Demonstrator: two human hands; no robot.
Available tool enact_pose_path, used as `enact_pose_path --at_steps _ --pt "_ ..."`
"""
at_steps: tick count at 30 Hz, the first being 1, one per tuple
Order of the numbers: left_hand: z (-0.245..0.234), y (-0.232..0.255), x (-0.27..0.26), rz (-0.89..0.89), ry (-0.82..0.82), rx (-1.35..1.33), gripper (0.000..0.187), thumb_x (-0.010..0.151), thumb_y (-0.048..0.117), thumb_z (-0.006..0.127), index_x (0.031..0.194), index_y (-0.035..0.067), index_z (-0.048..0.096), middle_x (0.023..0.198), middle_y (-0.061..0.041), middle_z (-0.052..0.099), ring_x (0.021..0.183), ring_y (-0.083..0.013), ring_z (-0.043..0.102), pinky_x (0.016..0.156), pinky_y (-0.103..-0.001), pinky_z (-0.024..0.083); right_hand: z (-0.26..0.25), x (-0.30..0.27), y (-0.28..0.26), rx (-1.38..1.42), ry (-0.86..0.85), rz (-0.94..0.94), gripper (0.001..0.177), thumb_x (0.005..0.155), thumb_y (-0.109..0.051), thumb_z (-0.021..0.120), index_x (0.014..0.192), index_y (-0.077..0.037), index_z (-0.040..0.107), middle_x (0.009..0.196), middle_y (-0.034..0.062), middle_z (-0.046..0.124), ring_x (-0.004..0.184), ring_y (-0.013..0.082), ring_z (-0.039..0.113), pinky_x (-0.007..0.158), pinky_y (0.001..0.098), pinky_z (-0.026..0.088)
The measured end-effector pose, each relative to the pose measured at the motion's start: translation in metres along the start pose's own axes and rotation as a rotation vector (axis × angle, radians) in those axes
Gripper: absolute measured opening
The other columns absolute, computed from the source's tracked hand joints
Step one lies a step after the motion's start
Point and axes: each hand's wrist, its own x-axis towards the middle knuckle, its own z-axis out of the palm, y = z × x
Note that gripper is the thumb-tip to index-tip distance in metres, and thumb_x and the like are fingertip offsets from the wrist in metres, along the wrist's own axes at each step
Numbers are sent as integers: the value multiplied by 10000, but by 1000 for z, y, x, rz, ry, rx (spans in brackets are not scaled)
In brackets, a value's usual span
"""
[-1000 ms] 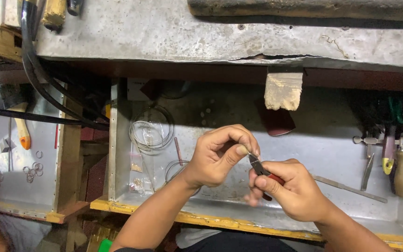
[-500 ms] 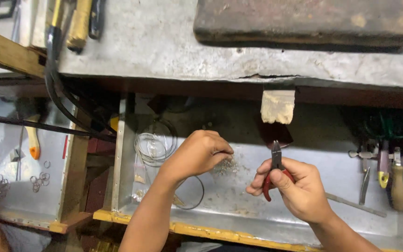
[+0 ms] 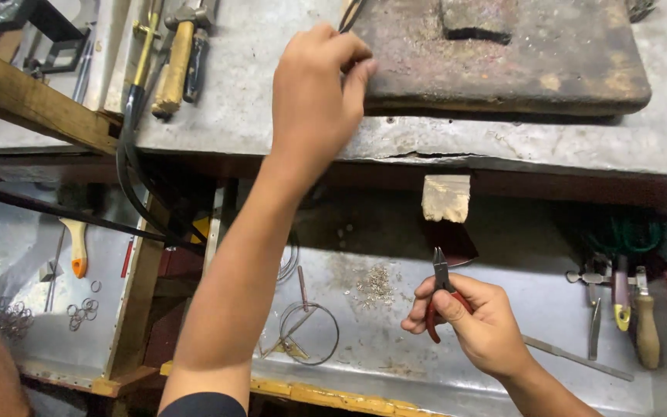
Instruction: The person uses pliers to adjust small metal rings and then polishes small metal components by rubbing them against sandpaper on a workbench.
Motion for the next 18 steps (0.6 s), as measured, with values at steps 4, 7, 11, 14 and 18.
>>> enact_pose_path --at_steps 4,7,11,14,18 --pt "14 -14 33 -192 -178 61 32 816 103 793 802 126 810 793 -31 685 703 -272 641 557 -420 485 1 2 -5 -3 18 6 310 970 -240 620 1028 51 709 747 204 772 669 399 864 522 388 615" --pt "18 -13 40 -223 -298 79 185 757 -55 719 689 109 773 692 -39 763 712 -228 729 578 -373 580 0 1 -4 5 9 -6 299 979 -231 613 1030 49 704 746 202 770 666 398 866 492 368 576" --pt "14 3 24 -29 -224 21 228 796 -148 597 748 71 558 806 -94 597 763 -271 560 593 -393 431 0 -1 -7 2 -6 -17 291 984 -223 609 1027 49 706 751 193 769 667 379 858 491 364 578" --pt "-11 44 -17 85 -69 -348 191 911 -146 525 927 44 505 884 -108 569 820 -249 528 726 -351 431 1 -2 -8 16 -43 -38 286 986 -224 614 1016 47 702 766 185 775 667 359 857 498 351 576" --pt "-17 80 -92 -98 -12 -834 262 852 -192 458 932 16 595 883 -109 614 826 -215 588 741 -290 498 0 -6 -1 105 -143 -11 317 955 -225 678 1016 85 711 813 201 776 722 394 865 597 397 661"
